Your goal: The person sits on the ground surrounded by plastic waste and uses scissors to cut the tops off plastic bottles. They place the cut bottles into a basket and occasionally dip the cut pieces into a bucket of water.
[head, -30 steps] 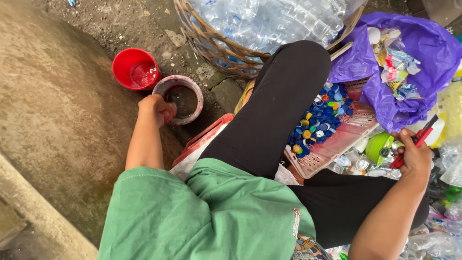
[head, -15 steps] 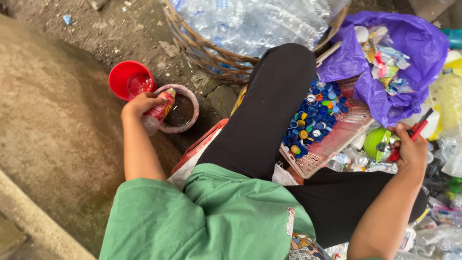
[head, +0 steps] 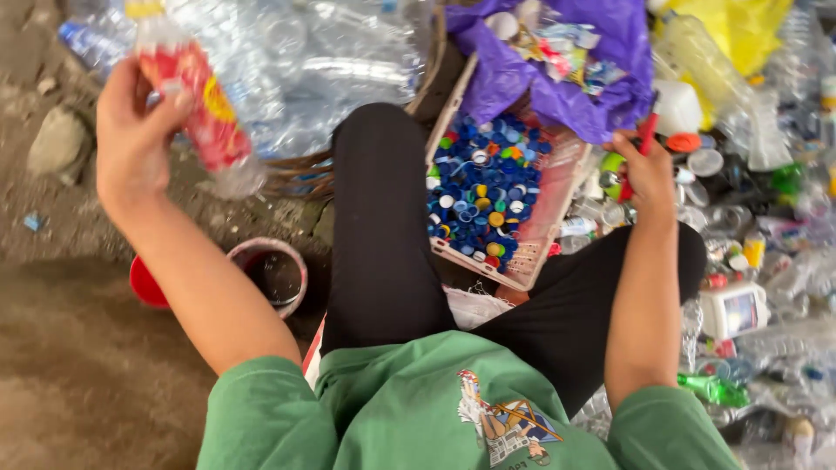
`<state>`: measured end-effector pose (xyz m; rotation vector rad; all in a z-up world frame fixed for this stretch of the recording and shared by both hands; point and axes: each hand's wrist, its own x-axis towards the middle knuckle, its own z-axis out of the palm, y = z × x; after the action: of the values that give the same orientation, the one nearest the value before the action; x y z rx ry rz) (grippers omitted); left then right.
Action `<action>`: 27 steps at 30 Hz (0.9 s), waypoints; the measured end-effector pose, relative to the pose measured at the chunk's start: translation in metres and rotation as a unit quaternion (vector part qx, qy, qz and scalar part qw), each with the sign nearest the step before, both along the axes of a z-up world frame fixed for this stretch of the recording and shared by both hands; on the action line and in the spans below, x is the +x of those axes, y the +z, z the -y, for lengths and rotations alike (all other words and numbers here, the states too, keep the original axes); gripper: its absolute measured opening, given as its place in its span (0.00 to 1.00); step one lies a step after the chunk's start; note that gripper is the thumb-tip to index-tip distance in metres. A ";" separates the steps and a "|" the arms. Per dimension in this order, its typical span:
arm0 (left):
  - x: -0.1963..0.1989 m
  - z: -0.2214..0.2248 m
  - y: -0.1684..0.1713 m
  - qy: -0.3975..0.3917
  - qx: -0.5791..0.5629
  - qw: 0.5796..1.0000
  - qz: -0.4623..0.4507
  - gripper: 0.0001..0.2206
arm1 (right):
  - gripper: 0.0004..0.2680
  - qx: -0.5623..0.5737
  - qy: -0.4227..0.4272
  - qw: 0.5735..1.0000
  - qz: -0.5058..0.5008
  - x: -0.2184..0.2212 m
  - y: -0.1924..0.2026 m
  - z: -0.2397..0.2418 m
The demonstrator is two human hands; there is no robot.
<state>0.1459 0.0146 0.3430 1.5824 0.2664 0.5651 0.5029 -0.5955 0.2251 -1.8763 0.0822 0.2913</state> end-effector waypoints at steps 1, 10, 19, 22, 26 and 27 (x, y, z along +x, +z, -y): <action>0.038 0.013 0.011 -0.016 0.002 1.000 0.003 0.21 | 0.07 0.002 -0.016 1.000 0.003 -0.006 0.006 -0.002; 0.311 0.242 -0.019 -0.270 0.034 0.952 0.141 0.26 | 0.13 0.151 -0.055 0.987 0.002 -0.063 0.040 -0.019; 0.310 0.315 -0.104 -0.385 -0.064 0.916 -0.087 0.30 | 0.19 0.141 0.028 0.989 -0.020 -0.088 0.049 -0.043; 0.307 0.308 -0.104 -0.373 -0.085 0.920 -0.085 0.31 | 0.22 0.178 0.072 0.981 -0.018 -0.091 0.048 -0.056; 0.310 0.312 -0.105 -0.385 -0.131 0.906 -0.115 0.28 | 0.25 0.112 0.055 0.990 -0.068 -0.098 0.050 -0.069; 0.311 0.313 -0.108 -0.383 -0.131 0.906 -0.124 0.29 | 0.22 0.127 0.072 0.988 -0.046 -0.101 0.048 -0.072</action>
<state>0.4565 -0.2979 0.2350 1.3518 -0.1012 -0.2787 0.4021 -0.5236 0.2734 -1.6174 -0.0278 0.4658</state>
